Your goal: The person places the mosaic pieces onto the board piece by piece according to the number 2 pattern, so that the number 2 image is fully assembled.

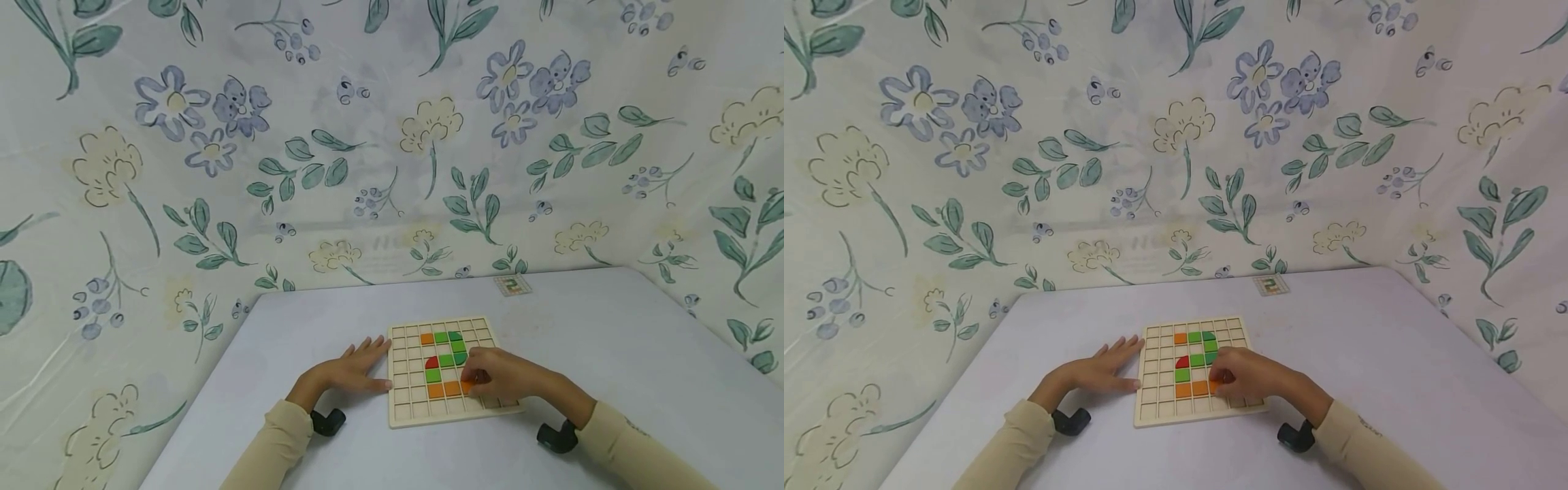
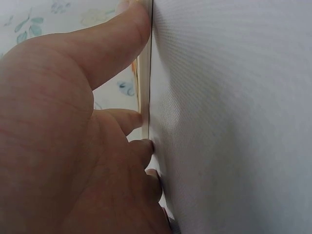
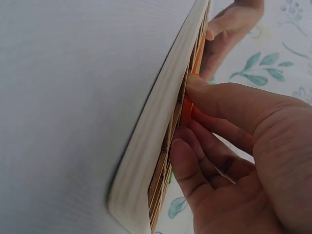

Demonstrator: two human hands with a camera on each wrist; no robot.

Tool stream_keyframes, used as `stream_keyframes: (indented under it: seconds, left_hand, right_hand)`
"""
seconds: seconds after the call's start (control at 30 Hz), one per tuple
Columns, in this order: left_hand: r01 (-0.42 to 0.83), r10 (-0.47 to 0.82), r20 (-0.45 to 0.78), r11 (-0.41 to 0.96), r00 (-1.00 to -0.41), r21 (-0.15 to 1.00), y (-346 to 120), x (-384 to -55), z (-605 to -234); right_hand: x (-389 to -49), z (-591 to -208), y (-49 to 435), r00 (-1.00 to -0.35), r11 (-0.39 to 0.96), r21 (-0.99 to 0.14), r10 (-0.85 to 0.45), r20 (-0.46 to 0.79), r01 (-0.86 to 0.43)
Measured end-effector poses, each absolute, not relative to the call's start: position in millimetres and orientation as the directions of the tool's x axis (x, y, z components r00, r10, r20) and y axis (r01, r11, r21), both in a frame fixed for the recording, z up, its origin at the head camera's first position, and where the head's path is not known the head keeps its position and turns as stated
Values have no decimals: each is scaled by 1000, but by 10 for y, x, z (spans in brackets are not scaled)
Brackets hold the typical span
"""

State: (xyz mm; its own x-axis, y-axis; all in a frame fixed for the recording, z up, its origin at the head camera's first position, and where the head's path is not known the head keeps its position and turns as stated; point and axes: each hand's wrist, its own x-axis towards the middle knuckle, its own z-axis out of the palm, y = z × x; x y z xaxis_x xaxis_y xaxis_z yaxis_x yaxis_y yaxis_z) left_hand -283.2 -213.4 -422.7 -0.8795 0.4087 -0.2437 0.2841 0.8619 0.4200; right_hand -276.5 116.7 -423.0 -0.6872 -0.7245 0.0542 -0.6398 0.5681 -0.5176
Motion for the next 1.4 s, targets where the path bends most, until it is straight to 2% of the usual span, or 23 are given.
stream_keyframes:
  seconds: [0.63, 1.07, 1.23, 1.4]
  left_hand:
    - [276, 411, -248, 855, -878, 439, -2158, -2830, -4297]
    - [288, 432, -212, 824, -876, 488, -2201, -2823, -4252]
    - [229, 360, -142, 802, -922, 552, -2326, -2814, -4182]
    - [222, 257, 3, 827, -966, 517, -2589, -2842, -4070]
  right_hand:
    - [-2787, -4283, 1167, -685, 568, -517, -727, 50, -640]
    - [-2802, -4278, 1230, -649, 547, -501, -760, 37, -670]
    - [-2846, -4134, 1421, -685, 555, -498, -720, 113, -666]
    - [-2994, -3979, 1879, -771, 646, -443, -602, 205, -622]
